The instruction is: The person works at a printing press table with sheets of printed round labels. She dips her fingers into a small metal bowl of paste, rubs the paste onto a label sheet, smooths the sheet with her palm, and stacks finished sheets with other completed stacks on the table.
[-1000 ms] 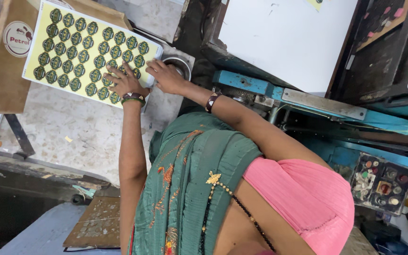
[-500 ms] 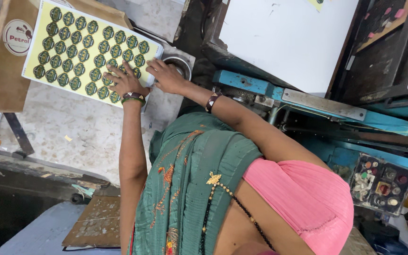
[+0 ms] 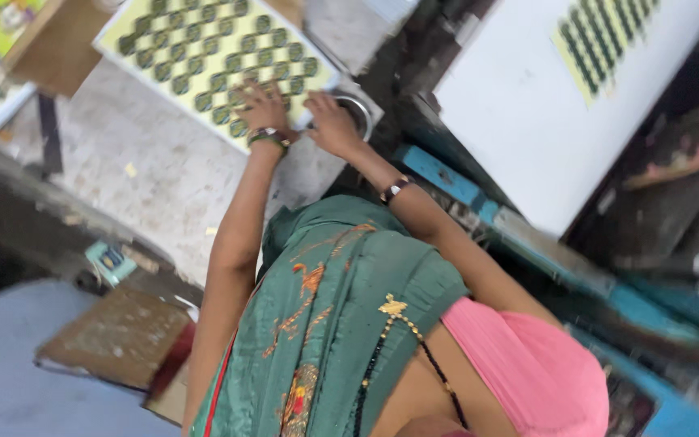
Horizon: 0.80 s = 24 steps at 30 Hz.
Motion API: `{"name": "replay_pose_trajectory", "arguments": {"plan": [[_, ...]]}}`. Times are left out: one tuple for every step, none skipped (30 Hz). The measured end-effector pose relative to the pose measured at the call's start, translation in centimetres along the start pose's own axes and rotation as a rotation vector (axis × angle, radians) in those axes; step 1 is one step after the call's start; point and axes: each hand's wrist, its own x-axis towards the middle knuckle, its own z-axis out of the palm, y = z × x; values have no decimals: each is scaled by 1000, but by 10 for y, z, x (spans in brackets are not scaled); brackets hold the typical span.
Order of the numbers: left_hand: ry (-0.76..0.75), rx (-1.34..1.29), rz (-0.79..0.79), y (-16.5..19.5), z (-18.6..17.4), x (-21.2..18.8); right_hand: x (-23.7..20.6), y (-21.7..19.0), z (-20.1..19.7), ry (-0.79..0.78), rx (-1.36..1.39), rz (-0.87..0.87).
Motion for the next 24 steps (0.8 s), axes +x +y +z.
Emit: {"name": "replay_pose_trajectory", "arguments": {"plan": [[-10,2,-11,6,3,3,-1,6,0,-7,0,-25],[-24,2,-25,12,6,6,-2,13,0,-2,30,-24],[90,17,-39,21,8,12,-2,19,-1,-2,61,-24],[205,38,-62,25,9,16,-2,26,-1,20,61,-57],[209,13,-64,29,10,20,-2,33,-2,43,62,-93],[216,-12,-61,36,8,25,-1,40,-3,26,52,-110],[253,-29,-82,43,6,28,1,46,-4,11,41,-123],[290,-43,-98,47,4,31,3,51,-5,9,24,-139],[294,-44,-112,51,2,33,5,55,-6,15,7,-148],[299,-42,-117,53,0,35,7,58,-7,8,13,-156],[291,-52,-109,53,-4,34,9,60,-8,4,19,-157],[282,-61,-93,54,-7,34,11,60,-9,2,24,-151],[273,-69,-71,54,-11,33,12,60,-10,2,23,-143],[256,-74,-74,53,-14,32,14,59,-11,4,22,-130],[239,-78,-71,52,-18,32,16,58,-12,8,20,-113],[222,-80,-66,51,-21,32,18,56,-14,24,5,-112],[215,-80,-60,50,-23,33,20,55,-15,41,-8,-110],[205,-80,-52,50,-24,34,22,54,-17,57,-21,-106],[194,-79,-45,49,-25,36,25,53,-18,58,-32,-101],[207,-86,-59,48,-25,38,28,52,-19,59,-39,-95],[220,-91,-72,48,-24,40,31,52,-19,60,-46,-87],[231,-96,-83,48,-23,42,34,52,-20,41,-45,-70],[233,-107,-86,47,-22,44,35,52,-19,25,-44,-50],[236,-117,-85,46,-20,45,36,52,-18,12,-44,-27]]}}
